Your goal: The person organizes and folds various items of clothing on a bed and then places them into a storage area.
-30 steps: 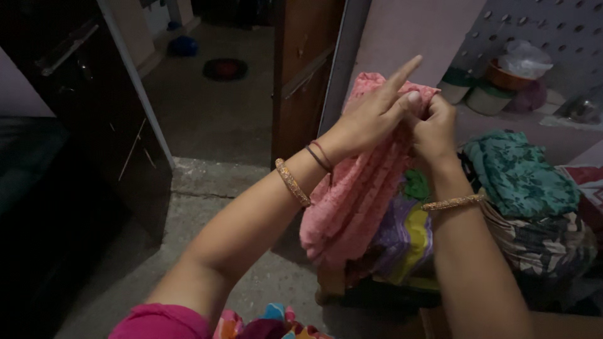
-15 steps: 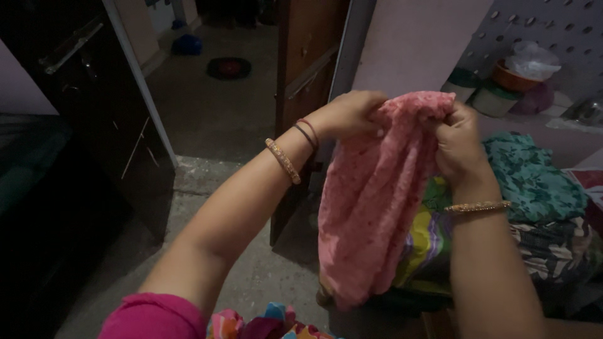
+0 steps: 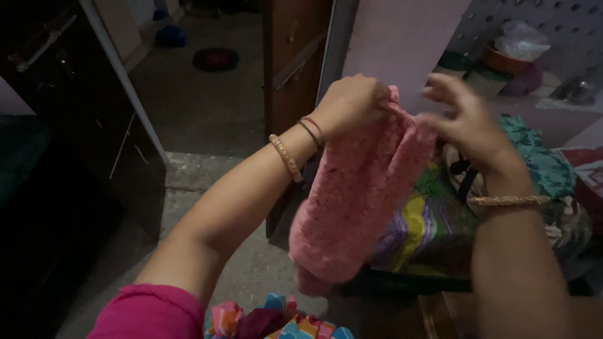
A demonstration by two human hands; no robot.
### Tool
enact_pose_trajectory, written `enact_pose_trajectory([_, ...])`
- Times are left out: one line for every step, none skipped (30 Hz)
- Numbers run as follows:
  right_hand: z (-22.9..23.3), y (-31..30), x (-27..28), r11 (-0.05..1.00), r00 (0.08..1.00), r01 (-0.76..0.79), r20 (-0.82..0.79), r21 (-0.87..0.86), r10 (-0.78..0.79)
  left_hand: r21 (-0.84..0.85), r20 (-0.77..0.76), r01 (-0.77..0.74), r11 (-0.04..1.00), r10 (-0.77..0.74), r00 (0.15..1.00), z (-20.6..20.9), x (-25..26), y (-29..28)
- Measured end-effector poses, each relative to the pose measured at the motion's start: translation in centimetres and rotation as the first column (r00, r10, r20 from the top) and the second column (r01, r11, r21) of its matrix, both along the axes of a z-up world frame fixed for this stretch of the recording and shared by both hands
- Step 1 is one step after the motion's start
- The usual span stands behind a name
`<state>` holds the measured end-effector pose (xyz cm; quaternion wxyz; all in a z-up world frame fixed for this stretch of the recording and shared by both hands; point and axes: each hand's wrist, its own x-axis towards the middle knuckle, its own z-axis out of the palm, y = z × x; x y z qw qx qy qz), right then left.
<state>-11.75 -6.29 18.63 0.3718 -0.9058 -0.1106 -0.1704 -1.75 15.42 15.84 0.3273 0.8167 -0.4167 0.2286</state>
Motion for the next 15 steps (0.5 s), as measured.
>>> enact_pose_trajectory([0.0, 0.8, 0.6, 0.992, 0.994, -0.092, -0.075, -0.091, 0.085, 0.014, 0.035, 0.028, 1.000, -0.029, 0.999, 0.3, -0.3, -0.2])
enact_pose_trajectory([0.0, 1.1, 1.1, 0.967, 0.974, -0.188, -0.157, -0.172, 0.162, 0.030, 0.068, 0.057, 0.998, -0.059, 0.996, 0.6, -0.6, -0.3])
enact_pose_trajectory([-0.2, 1.2, 1.7, 0.966, 0.970, -0.154, -0.219, -0.205, 0.108, 0.059, 0.066, 0.054, 0.997, -0.058, 0.996, 0.8, -1.0, -0.2])
enact_pose_trajectory([-0.7, 1.3, 2.8, 0.961, 0.959, -0.127, -0.278, -0.246, 0.055, 0.083, 0.068, 0.048, 0.995, -0.053, 0.996, 1.1, -1.3, -0.1])
enact_pose_trajectory([-1.0, 1.2, 3.7, 0.952, 0.943, -0.102, -0.333, -0.290, 0.000, 0.107, 0.069, 0.041, 0.993, -0.049, 0.996, 1.2, -1.5, 0.1])
enact_pose_trajectory([-1.1, 0.9, 4.6, 0.902, 0.986, -0.144, -0.141, -0.406, 0.094, 0.094, 0.073, 0.072, 0.993, -0.079, 0.994, 1.3, -1.7, 0.5])
enact_pose_trajectory([-1.0, 0.5, 5.4, 0.837, 0.976, -0.162, 0.041, -0.522, 0.214, 0.082, 0.078, 0.103, 0.991, -0.109, 0.991, 1.3, -1.7, 1.0])
enact_pose_trajectory([-1.2, 0.5, 6.0, 0.760, 0.914, -0.158, 0.197, -0.630, 0.354, 0.072, 0.079, 0.130, 0.989, -0.136, 0.988, 1.1, -1.7, 1.5])
enact_pose_trajectory([-1.4, 0.8, 6.5, 0.792, 0.933, -0.239, 0.092, -0.561, 0.348, 0.061, 0.065, 0.119, 0.991, -0.123, 0.990, 0.9, -1.7, 2.0])
enact_pose_trajectory([-1.3, 1.0, 7.0, 0.819, 0.939, -0.309, -0.015, -0.483, 0.344, 0.049, 0.052, 0.109, 0.993, -0.112, 0.992, 0.8, -1.6, 2.3])
enact_pose_trajectory([-1.3, 1.3, 7.3, 0.842, 0.930, -0.367, -0.124, -0.395, 0.347, 0.037, 0.039, 0.100, 0.994, -0.102, 0.994, 0.6, -1.4, 2.6])
enact_pose_trajectory([-1.4, 1.6, 7.6, 0.858, 0.953, -0.296, -0.185, -0.419, 0.238, 0.019, 0.057, 0.067, 0.998, -0.068, 0.996, 0.4, -1.2, 2.9])
enact_pose_trajectory([-1.4, 1.9, 7.9, 0.866, 0.962, -0.225, -0.242, -0.448, 0.124, 0.000, 0.074, 0.033, 0.999, -0.033, 0.997, 0.2, -1.0, 3.2])
enact_pose_trajectory([-1.4, 2.2, 8.4, 0.864, 0.956, -0.156, -0.294, -0.479, 0.010, -0.018, 0.091, -0.002, 1.000, 0.003, 0.996, -0.1, -0.7, 3.6])
enact_pose_trajectory([-1.2, 2.6, 8.8, 0.858, 0.966, -0.131, -0.257, -0.497, -0.002, -0.116, 0.087, -0.016, 0.993, 0.026, 0.996, -0.5, -0.7, 3.8])
